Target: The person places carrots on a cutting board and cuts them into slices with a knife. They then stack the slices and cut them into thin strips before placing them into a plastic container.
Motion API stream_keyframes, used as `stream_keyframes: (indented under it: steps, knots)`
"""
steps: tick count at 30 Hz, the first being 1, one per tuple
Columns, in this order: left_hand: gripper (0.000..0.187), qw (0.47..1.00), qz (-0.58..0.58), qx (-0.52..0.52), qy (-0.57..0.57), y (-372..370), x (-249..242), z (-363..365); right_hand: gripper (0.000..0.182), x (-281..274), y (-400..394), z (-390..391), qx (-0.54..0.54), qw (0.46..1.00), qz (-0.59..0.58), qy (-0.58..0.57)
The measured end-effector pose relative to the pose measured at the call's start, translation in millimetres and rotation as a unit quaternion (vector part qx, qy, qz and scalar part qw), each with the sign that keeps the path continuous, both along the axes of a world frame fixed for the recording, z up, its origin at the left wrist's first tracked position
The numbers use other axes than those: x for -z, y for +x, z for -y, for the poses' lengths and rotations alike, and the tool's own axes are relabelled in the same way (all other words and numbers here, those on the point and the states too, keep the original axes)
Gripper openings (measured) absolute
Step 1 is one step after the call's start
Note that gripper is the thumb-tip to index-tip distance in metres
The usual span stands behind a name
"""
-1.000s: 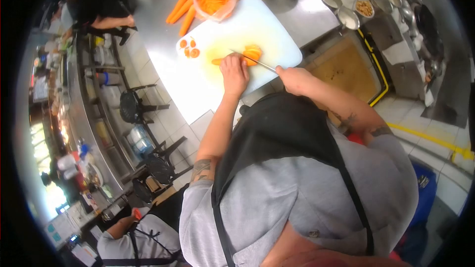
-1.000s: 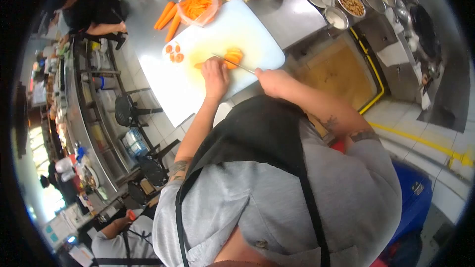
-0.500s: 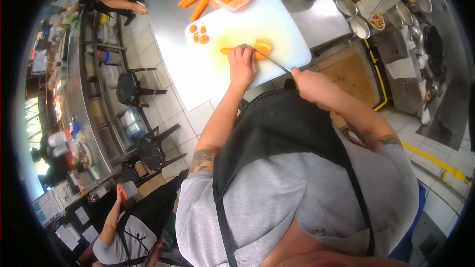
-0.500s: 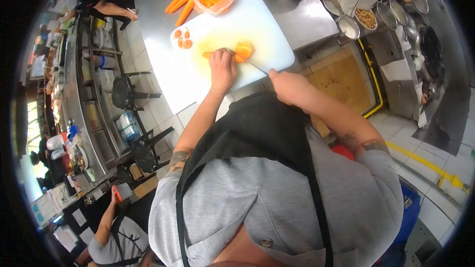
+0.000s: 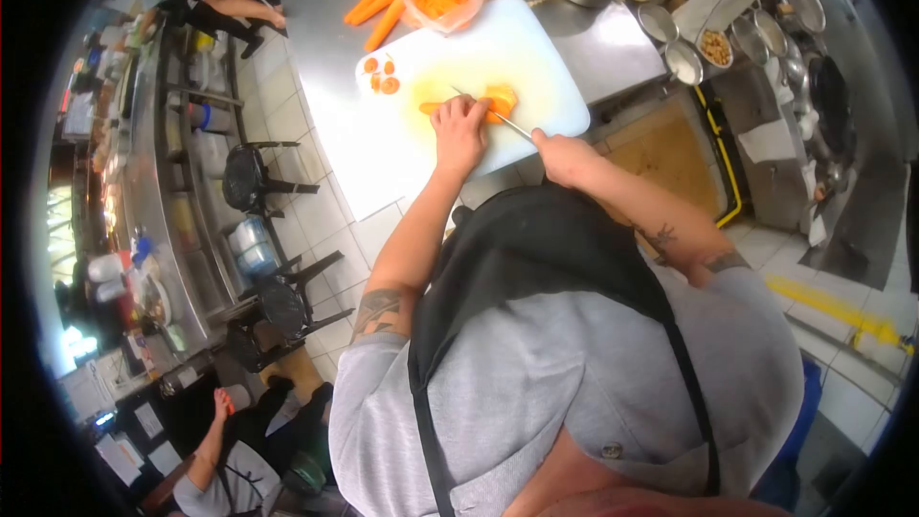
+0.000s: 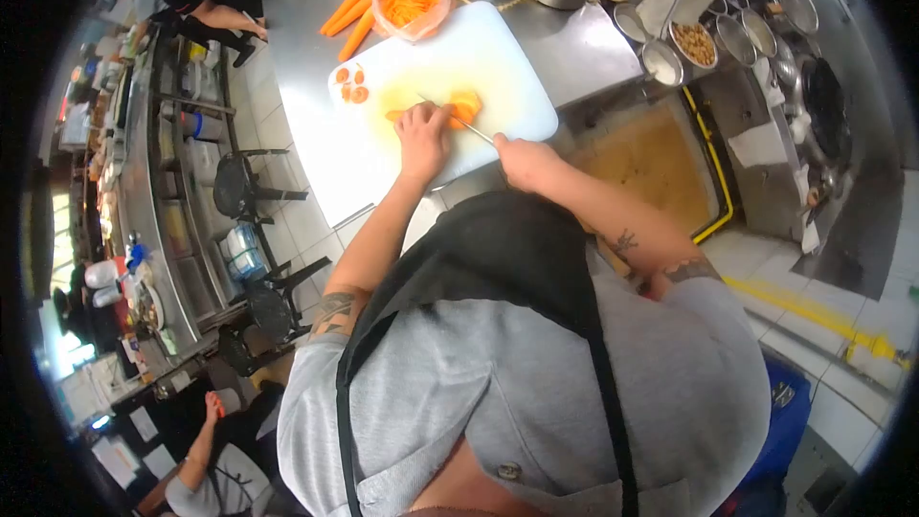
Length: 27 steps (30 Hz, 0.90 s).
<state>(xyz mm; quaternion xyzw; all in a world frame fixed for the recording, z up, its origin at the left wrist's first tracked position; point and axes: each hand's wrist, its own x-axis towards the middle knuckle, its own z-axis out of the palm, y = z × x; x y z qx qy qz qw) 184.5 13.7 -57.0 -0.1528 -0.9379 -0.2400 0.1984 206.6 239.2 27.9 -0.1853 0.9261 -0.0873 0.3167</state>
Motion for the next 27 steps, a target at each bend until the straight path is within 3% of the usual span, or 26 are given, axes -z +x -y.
stream_keyframes:
  steps: [3, 13, 16, 23, 27]
  knots:
    - [0.021, 0.997, -0.004, -0.017, 0.08, -2, 7, 1, 0.027, 7, -3, 0, 0.001, 1.0, -0.004, -0.007]
    - [0.019, 0.996, -0.029, -0.017, 0.08, 0, 7, 2, 0.025, -48, 18, -12, 0.012, 0.999, -0.029, -0.001]
    - [0.019, 0.996, -0.022, -0.014, 0.09, 0, 5, 3, 0.023, -70, 20, -16, 0.035, 0.999, 0.034, 0.014]
    - [0.021, 0.994, -0.023, -0.005, 0.109, 1, 4, 5, 0.023, -68, 16, -23, 0.003, 1.0, 0.025, 0.018]
    - [0.024, 0.993, -0.025, -0.003, 0.113, -1, 7, 6, 0.021, -17, 7, -5, 0.003, 1.0, 0.008, -0.009]
